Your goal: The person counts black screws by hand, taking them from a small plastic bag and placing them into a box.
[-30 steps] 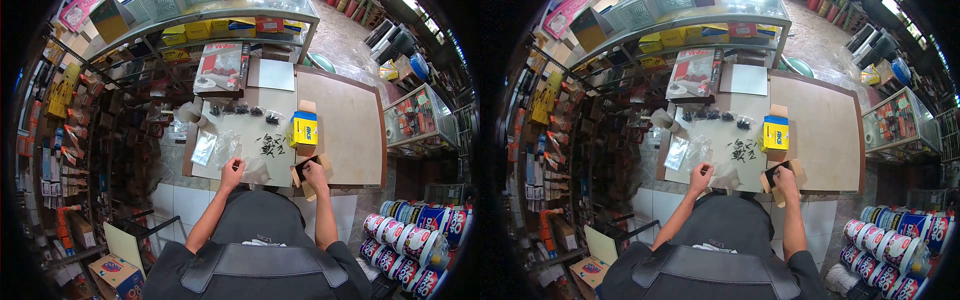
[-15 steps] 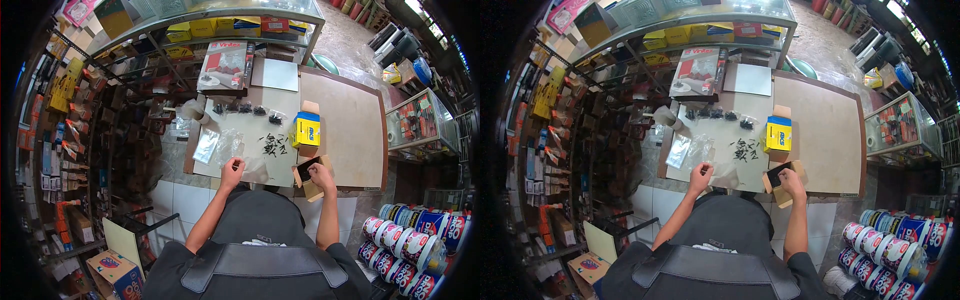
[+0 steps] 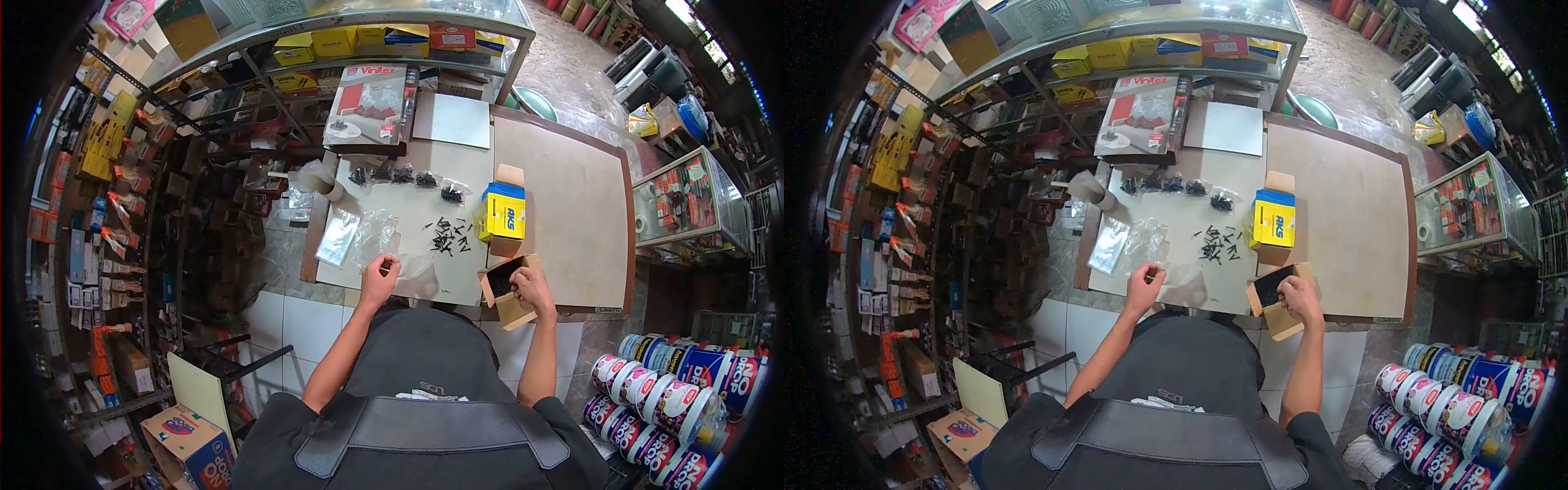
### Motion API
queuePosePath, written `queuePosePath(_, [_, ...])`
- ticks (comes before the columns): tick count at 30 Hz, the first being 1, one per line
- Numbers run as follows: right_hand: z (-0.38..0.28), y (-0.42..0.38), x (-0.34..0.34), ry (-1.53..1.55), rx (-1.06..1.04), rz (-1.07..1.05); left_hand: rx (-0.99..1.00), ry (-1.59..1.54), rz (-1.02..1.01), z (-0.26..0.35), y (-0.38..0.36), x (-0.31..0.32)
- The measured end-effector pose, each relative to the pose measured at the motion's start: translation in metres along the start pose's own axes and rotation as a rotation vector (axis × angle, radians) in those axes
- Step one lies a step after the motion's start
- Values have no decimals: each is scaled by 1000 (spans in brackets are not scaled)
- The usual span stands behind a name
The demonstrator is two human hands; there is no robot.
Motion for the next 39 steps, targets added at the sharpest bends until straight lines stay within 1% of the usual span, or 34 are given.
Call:
queuePosePath(4, [1, 3, 0, 29, 7, 14, 5, -10, 5, 2, 3, 0])
queuePosePath(6, [-4, 3, 1, 384, 21, -106, 5, -13, 4, 3, 3, -1])
queuePosePath(7, [-8, 3, 3, 383, 23, -106, 4, 0, 11, 4, 3, -1])
queuePosePath(9, [-25, 4, 14, 696, -85, -226, 5, 14, 14, 5, 3, 0])
queuePosePath(10, [-35, 4, 19, 717, -114, -302, 4, 11, 14, 5, 3, 1])
queuePosePath(13, [-62, 20, 52, 778, -155, -301, 15, 5, -2, 3, 5, 4])
queuePosePath(17, [-85, 48, 85, 731, -151, -276, 6, 14, -7, 7, 5, 3])
queuePosePath(19, [-86, 66, 97, 495, -154, -230, 9, 11, 2, 8, 4, 2])
queuePosePath(20, [-86, 75, 103, 425, -156, -234, 11, 6, 10, 8, 4, 1])
queuePosePath(21, [-84, 80, 108, 423, -158, -235, 12, 5, 12, 6, 3, 2])
queuePosePath(24, [-79, 97, 119, 239, -159, -176, 18, -17, 32, 2, 1, 0])
queuePosePath(28, [-66, 110, 130, 217, -159, -161, 12, 2, 34, 4, -4, -3])
queuePosePath(29, [-63, 112, 132, 256, -162, -174, 3, 9, 30, 6, -4, -3])
queuePosePath(31, [-68, 102, 133, 296, -165, -185, 1, 4, 27, 2, -4, -1])
queuePosePath(33, [-69, 91, 129, 283, -210, -108, 0, -1, 27, 1, -3, -1])
queuePosePath(34, [-68, 86, 128, 283, -209, -107, 0, -4, 28, 1, -3, -1])
queuePosePath(36, [-68, 75, 119, 294, -376, -17, -2, -8, 31, 4, -3, -2])
queuePosePath(37, [-71, 63, 111, 293, -376, -19, -5, -12, 34, 6, -4, -3])
queuePosePath(39, [-71, 32, 85, 131, -419, 133, -11, -17, 38, 7, -3, -4])
Point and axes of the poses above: each hand's wrist, its own y-axis towards the middle knuckle, its own x-axis out of the palm, z = x × y, the point moved 3 cm from there along y, towards the middle knuckle, and after that the axes turned 1 degree about y, right-handed, at the moved point
